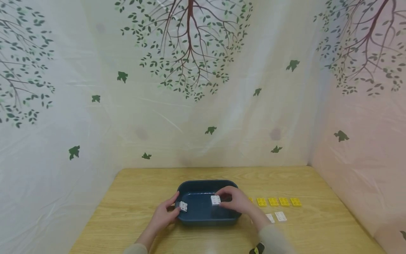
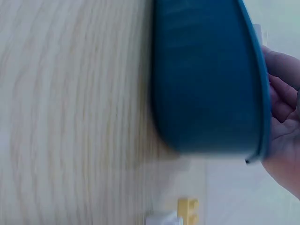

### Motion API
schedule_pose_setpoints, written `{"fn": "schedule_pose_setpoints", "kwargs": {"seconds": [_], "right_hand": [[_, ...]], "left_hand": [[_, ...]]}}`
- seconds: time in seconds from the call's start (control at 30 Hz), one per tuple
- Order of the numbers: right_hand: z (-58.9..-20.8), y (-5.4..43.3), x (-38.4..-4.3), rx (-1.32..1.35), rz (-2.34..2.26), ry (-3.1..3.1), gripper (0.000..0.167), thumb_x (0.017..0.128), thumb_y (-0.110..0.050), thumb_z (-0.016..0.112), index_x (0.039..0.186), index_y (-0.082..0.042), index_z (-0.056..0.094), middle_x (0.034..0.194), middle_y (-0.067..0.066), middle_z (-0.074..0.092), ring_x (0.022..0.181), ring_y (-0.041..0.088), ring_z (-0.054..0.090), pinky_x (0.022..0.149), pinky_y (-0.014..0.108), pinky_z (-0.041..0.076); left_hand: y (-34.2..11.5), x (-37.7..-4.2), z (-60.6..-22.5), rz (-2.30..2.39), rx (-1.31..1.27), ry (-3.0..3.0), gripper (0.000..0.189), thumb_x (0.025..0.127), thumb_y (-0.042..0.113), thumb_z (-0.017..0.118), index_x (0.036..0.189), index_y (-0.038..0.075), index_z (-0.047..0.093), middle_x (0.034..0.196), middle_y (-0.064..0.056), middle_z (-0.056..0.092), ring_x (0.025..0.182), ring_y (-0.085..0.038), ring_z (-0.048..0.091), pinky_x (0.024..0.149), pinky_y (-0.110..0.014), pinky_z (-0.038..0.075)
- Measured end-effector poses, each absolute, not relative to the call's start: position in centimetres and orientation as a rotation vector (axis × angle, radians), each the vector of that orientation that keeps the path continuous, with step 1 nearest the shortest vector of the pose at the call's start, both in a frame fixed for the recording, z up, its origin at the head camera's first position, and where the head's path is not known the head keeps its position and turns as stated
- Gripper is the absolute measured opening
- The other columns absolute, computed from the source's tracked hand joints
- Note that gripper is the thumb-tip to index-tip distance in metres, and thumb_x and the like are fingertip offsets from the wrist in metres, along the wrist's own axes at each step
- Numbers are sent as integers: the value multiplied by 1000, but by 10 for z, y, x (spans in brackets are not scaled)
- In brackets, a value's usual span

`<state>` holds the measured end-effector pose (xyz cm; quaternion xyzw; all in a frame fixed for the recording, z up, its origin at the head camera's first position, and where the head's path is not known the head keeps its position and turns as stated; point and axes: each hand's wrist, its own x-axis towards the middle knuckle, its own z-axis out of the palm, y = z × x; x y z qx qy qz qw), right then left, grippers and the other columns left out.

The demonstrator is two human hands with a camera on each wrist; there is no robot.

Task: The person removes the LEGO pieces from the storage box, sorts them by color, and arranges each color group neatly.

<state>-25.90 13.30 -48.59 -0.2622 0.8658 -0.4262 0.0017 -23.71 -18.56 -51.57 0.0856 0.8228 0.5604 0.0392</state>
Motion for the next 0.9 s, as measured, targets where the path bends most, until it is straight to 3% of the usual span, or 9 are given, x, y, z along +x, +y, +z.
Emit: {"fn": "schedule_pose_setpoints", "kwargs": {"seconds": [0.23, 0.53, 0.9], "right_hand": [[-476, 162, -249, -741, -1352, 2733, 29, 86, -15, 77, 113, -10, 70, 108, 1, 67, 97, 21, 63, 87, 34, 55], [-473, 208, -237, -825, -1413, 2721, 29, 87, -12, 75, 115, -4, 69, 112, 9, 69, 99, 23, 65, 89, 42, 55], [-478, 268, -219, -722, -1370, 2817, 28, 91, -14, 72, 117, -4, 68, 114, 11, 67, 101, 9, 62, 86, 27, 54]], "left_hand": [[-186, -236, -516, 1748, 271, 2513, 61, 90, 10, 69, 147, 10, 48, 146, -27, 45, 106, -32, 61, 66, -30, 59], [-186, -235, -516, 1770, 283, 2508, 61, 89, 9, 69, 146, 8, 49, 145, -27, 45, 105, -31, 61, 65, -31, 59], [-187, -235, -516, 1755, 292, 2515, 61, 89, 11, 69, 147, 9, 49, 146, -27, 45, 106, -32, 61, 66, -30, 59]]}}
